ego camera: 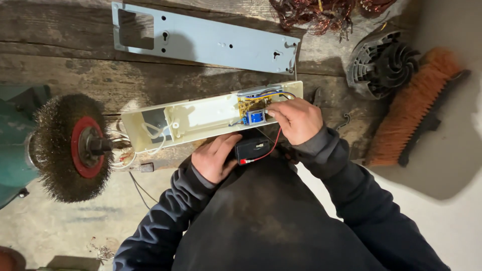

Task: The person works on a disassembled white electronic device, likely a light fixture, on a wooden workbench. They use a screwdriver to tighten connections on a small black component and then plug the device into a power source to test it, observing a green indicator light.

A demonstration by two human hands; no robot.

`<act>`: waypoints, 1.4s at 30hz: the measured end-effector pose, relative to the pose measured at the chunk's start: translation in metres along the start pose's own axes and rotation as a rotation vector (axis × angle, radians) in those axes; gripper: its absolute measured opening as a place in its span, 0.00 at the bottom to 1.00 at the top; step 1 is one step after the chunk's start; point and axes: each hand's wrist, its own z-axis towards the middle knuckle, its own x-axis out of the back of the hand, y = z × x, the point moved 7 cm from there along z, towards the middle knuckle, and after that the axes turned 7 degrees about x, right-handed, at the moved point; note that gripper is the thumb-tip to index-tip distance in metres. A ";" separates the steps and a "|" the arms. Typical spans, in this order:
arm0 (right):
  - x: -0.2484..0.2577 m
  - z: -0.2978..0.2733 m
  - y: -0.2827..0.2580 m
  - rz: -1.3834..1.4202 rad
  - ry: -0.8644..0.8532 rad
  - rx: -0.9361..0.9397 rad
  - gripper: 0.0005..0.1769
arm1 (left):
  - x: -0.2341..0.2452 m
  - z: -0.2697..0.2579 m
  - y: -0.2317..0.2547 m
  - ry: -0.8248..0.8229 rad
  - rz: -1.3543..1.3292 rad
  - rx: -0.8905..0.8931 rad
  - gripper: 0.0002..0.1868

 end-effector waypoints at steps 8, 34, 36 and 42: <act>0.001 0.002 -0.002 -0.011 -0.002 0.003 0.05 | -0.001 0.002 -0.001 0.001 0.013 -0.002 0.35; 0.045 -0.067 -0.036 0.315 0.263 0.344 0.12 | 0.040 0.051 0.106 0.065 -0.250 -0.143 0.15; 0.049 -0.062 -0.041 0.328 0.310 0.241 0.14 | 0.042 0.050 0.103 0.071 -0.289 -0.183 0.14; 0.016 -0.059 -0.018 0.509 0.084 -0.065 0.10 | 0.029 0.059 0.085 0.057 -0.216 -0.366 0.14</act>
